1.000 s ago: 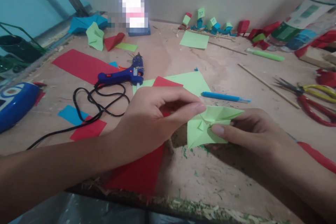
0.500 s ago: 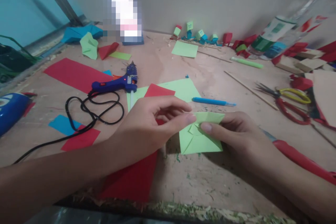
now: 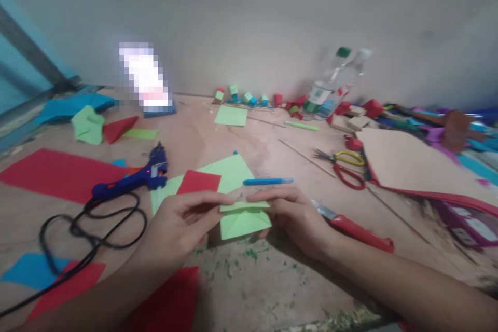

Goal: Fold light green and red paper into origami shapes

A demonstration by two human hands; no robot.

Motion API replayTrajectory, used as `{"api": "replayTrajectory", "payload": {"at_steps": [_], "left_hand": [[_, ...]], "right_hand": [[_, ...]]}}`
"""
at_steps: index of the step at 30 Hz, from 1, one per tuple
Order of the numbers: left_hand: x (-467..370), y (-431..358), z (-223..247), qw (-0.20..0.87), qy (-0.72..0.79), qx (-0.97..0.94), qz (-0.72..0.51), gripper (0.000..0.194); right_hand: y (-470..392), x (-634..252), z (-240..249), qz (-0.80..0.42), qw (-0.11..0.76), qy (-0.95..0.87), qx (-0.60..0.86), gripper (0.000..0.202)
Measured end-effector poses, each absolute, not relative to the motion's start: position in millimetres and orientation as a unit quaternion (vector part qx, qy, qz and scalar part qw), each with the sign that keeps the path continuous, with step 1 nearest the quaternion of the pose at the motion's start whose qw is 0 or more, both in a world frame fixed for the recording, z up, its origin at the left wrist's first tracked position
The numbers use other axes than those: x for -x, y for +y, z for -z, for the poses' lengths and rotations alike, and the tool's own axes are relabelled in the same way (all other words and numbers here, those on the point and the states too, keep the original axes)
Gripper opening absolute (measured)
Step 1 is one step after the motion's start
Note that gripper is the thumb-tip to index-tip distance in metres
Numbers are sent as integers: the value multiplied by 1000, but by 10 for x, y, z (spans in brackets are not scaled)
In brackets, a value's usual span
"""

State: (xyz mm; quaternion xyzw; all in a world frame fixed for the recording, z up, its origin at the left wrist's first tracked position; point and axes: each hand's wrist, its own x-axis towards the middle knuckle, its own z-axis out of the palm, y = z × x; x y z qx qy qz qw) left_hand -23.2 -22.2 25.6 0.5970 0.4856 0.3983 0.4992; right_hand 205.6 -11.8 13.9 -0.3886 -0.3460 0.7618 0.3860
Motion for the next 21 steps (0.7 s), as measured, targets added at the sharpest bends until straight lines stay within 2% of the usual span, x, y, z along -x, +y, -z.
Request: {"api": "replayTrajectory", "payload": {"at_steps": [4,9,12,15,18,21], "left_hand": [[301,-242,-275,369,454,-717,-380,24],[315,-267,-275,320,409,-781,-347,28],[288,-269,-229,321,458,-762,-327,22],[252,-260,-208,376,499,-718,-307,27],[220,-253,-240,411,489,-719,-276,26],[208,-249,-253,388,462,-758,-249,29]], "right_hand": [[-115,-2051,-180,-755,389,-353,392,33],[-139,-2024,-279,-727,339,-395,448,30],[-147,-2018,-307,-705,331,-420,466,19],[-167,-2007,-298,-681,331,-447,477,14],[-208,-1990,-279,-657,326,-478,483,14],[-242,-1980,-269,-630,319,-510,491,12]]}}
